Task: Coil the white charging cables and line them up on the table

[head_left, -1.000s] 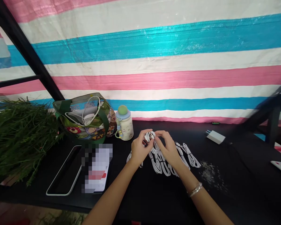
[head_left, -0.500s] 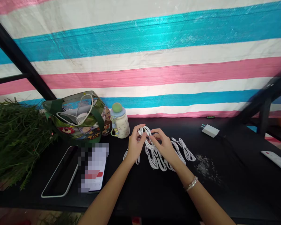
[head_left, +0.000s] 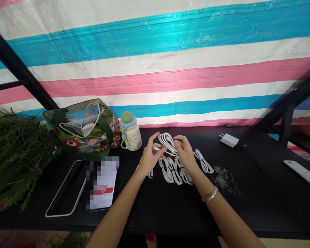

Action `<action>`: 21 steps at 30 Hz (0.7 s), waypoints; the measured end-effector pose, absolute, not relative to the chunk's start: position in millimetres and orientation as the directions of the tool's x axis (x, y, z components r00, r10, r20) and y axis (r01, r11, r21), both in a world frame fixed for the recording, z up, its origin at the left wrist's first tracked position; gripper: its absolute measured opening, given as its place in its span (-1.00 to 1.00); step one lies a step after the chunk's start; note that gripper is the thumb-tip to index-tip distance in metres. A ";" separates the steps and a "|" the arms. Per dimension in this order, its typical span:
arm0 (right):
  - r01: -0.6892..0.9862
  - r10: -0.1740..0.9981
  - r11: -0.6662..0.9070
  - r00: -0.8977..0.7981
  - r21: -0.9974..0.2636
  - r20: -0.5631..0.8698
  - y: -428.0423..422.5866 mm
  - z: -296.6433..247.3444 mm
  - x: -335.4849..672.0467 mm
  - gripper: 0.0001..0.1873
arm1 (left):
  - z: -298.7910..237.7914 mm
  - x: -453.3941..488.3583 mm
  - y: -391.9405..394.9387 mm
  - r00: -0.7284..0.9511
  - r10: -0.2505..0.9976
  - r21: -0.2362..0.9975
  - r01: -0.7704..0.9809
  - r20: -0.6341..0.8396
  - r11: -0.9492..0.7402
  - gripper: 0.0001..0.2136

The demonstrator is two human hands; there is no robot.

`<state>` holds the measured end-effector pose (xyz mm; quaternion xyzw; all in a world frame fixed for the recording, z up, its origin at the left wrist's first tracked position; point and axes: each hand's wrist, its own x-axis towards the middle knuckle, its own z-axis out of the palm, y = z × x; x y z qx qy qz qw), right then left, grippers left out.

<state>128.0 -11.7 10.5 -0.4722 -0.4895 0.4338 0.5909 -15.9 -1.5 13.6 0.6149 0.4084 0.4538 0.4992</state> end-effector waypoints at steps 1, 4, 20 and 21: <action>-0.080 0.972 0.165 0.180 -0.983 0.149 -10.4 9.4 128.8 -0.66 | 13.6 -16.3 -0.8 0.242 0.957 0.982 0.063 0.160 -0.180 -0.43; -0.190 0.957 0.159 0.269 -0.969 0.104 -5.4 5.8 131.1 -0.62 | 14.7 -17.9 1.5 0.174 0.965 0.967 0.130 0.197 -0.221 -0.57; -0.341 0.885 0.202 0.466 -0.918 0.021 1.5 9.9 141.4 -0.58 | 39.3 -18.0 -12.1 0.251 0.959 0.504 0.816 0.130 -0.282 -0.70; -0.339 0.882 0.206 0.471 -0.918 0.024 2.0 9.8 142.4 -0.58 | 45.0 -18.0 -18.0 0.281 0.951 0.502 0.809 0.129 -0.307 -0.70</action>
